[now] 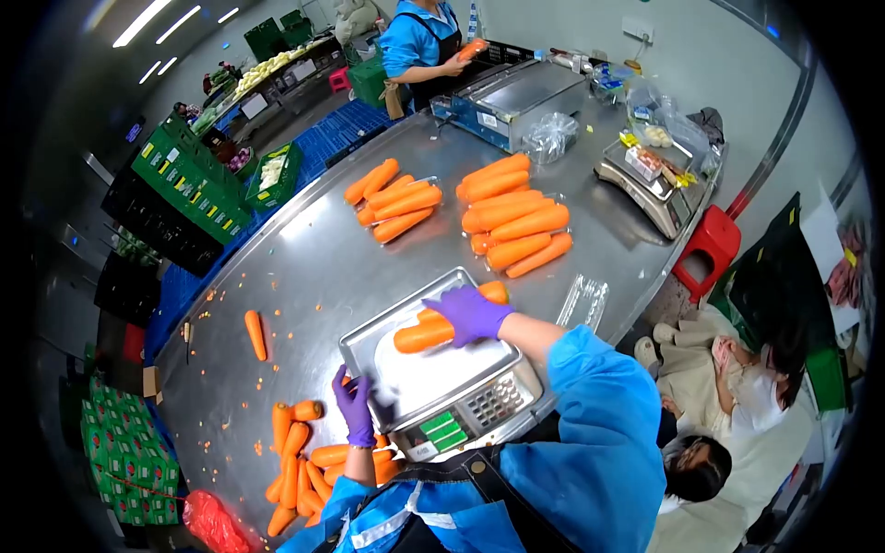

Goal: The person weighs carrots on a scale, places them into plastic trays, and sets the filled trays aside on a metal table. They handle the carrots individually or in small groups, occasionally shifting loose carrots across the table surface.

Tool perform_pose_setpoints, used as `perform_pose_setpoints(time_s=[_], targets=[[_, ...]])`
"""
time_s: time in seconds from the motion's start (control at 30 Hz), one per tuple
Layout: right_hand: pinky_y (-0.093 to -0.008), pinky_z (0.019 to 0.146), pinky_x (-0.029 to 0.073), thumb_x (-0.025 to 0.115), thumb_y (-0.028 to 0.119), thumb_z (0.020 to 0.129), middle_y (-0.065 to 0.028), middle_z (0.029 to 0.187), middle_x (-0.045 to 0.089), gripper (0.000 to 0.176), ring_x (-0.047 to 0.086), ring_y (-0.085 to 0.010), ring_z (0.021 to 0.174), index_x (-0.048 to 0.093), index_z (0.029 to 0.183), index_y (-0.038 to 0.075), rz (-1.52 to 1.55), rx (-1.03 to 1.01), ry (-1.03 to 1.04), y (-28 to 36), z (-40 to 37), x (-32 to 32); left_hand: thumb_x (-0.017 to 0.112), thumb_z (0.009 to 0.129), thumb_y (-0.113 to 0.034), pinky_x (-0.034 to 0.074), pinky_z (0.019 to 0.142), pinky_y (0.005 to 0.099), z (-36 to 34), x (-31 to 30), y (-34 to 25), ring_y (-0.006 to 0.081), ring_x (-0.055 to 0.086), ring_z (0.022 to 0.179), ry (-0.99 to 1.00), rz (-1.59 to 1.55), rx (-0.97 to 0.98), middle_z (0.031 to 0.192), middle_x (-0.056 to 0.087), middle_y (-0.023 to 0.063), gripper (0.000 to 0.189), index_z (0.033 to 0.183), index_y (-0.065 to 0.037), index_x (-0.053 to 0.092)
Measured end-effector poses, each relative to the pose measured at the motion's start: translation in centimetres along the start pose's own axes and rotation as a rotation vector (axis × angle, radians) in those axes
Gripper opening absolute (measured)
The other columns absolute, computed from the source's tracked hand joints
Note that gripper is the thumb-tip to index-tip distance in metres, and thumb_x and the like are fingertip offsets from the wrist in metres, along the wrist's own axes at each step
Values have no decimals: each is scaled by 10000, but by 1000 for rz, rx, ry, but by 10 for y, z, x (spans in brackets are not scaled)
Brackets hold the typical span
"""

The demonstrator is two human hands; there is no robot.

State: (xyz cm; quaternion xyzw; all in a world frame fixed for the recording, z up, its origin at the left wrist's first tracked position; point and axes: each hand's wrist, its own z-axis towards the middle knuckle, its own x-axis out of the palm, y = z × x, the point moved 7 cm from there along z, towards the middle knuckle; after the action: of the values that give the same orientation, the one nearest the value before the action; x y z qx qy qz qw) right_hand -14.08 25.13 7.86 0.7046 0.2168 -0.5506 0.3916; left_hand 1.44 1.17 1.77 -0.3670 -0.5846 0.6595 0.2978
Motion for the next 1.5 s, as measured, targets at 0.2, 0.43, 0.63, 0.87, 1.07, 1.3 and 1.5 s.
perform_pose_setpoints(time_s=[0.2,0.43,0.63,0.87,1.07,1.3,1.5], targets=[[-402,845,389,746,309,552,-137,1029,553,858,531,-279,968,386,1317,170,-239,226,-228,-192,29,-103,587,810,-53,418,807,293,-20,-54,-1,184,487,958,-387,201,86,1205,470,79,475,1253,-47,416],[-492,1017,252,723,293,596,-130,1167,499,863,444,-297,1142,322,1355,206,-300,357,-12,-318,84,-79,588,771,-27,411,789,316,-62,-56,-9,195,485,934,-559,389,16,1187,481,76,495,1238,-38,423],[-513,1074,147,639,196,656,-135,1371,341,833,312,-285,1278,246,1391,206,-182,356,213,-336,81,-52,613,755,-42,426,799,307,-50,-47,-18,192,512,934,-591,355,30,1172,488,86,506,1227,-38,429],[-410,998,325,578,113,792,-114,1230,506,459,455,-259,1161,476,1236,58,371,92,-875,-223,-49,-102,597,755,-8,433,803,300,-24,-19,-24,189,531,924,-463,314,115,1149,505,78,461,1193,-42,456],[-337,930,385,623,172,805,-114,1188,528,538,499,-225,1082,424,1284,31,1653,849,-924,-231,-131,111,582,761,-5,425,840,294,-11,-1,-19,185,526,959,-380,271,115,1098,509,79,437,1181,-41,467],[-346,1061,205,672,328,768,-126,1451,149,982,233,-244,1300,-4,1408,15,1723,1044,-1173,-258,-110,126,559,762,26,441,805,281,-11,-2,-16,156,536,912,-361,246,136,1130,521,71,463,1212,-20,460],[-350,1066,234,705,390,733,-161,1438,146,1044,213,-245,1315,-8,1406,31,1417,988,-1385,-295,-71,102,552,784,10,419,819,296,-13,-19,-10,184,516,934,-408,265,88,1159,509,80,433,1205,-25,455]])
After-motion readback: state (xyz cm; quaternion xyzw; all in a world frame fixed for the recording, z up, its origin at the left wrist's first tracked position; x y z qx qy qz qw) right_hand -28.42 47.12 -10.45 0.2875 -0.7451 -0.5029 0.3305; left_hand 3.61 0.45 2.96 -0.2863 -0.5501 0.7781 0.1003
